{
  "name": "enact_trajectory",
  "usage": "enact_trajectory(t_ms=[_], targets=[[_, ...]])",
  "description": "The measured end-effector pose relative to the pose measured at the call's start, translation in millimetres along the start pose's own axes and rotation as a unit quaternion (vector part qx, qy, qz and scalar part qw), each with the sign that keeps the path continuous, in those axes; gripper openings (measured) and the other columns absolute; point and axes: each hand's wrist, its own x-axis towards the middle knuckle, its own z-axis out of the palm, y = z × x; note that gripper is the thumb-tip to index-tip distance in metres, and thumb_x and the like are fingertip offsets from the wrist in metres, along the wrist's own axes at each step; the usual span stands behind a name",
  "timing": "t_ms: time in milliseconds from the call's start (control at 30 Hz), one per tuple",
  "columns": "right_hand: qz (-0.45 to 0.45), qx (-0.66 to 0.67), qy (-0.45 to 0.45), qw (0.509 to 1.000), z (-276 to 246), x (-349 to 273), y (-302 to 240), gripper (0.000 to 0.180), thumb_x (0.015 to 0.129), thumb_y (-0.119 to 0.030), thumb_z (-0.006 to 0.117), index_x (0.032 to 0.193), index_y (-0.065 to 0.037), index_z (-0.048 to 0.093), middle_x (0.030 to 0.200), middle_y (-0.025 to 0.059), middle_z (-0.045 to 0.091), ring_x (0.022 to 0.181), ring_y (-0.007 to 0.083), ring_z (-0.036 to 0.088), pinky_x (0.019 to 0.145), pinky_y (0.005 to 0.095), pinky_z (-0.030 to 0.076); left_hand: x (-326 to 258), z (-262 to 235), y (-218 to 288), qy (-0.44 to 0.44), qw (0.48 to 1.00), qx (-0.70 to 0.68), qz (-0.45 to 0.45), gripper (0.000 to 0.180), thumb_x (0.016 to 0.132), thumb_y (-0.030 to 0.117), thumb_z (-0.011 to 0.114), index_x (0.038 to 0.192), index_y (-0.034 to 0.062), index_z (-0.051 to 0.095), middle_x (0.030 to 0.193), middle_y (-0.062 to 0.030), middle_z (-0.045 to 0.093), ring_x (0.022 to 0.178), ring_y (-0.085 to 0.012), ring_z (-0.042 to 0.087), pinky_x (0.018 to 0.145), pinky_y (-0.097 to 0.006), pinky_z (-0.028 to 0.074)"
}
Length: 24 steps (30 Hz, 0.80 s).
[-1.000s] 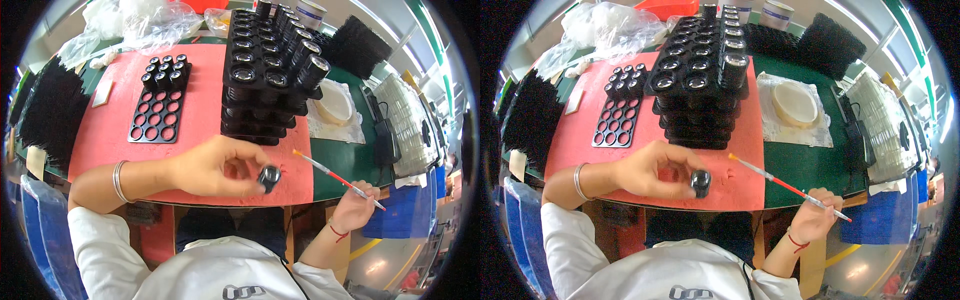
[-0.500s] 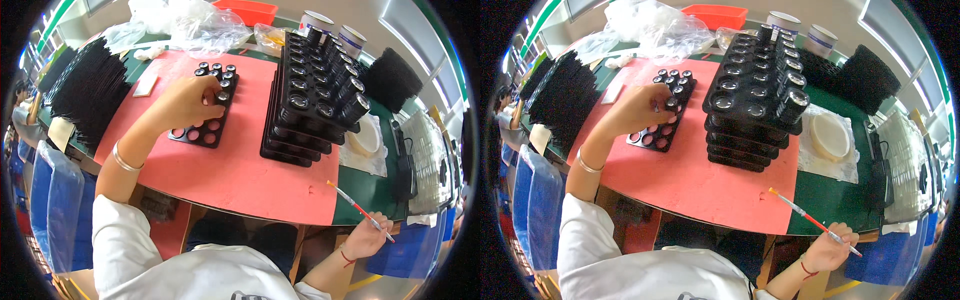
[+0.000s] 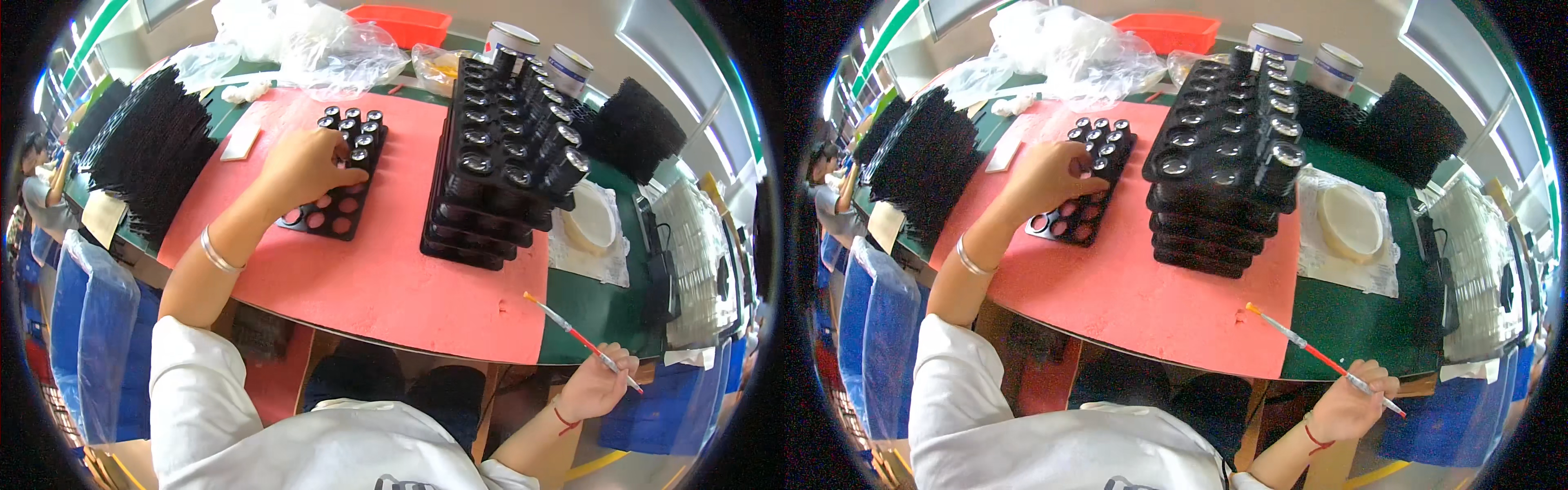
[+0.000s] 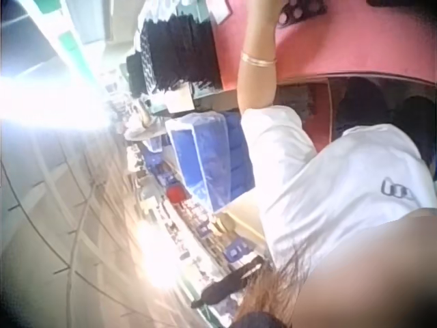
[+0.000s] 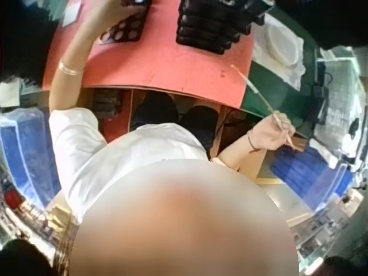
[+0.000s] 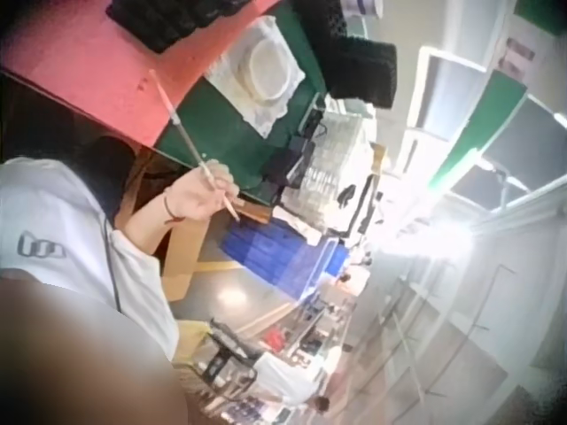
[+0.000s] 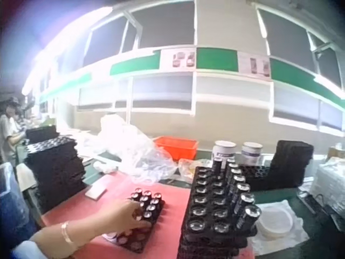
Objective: Apply a sealant or coating to small light fixture components using a brush and organize them into a tray.
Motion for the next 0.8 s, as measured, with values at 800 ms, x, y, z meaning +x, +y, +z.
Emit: enact_trajectory(t_ms=[800], targets=[[0.012, -0.016, -0.014, 1.000, -2, 1, -3, 0.013, 0.082, -0.015, 0.045, 0.078, -0.002, 0.044, 0.071, 0.0080, 0.045, 0.067, 0.0166, 0.041, 0.061, 0.0295, 0.034, 128, -25, 106, 0.222, 0.923, -0.206, 0.238, 0.046, 0.067, 0.033, 0.071, 0.098, 0.0000, 0.062, 0.086, -0.0118, 0.065, 0.080, -0.0173, 0.061, 0.071, -0.028, 0.048]])
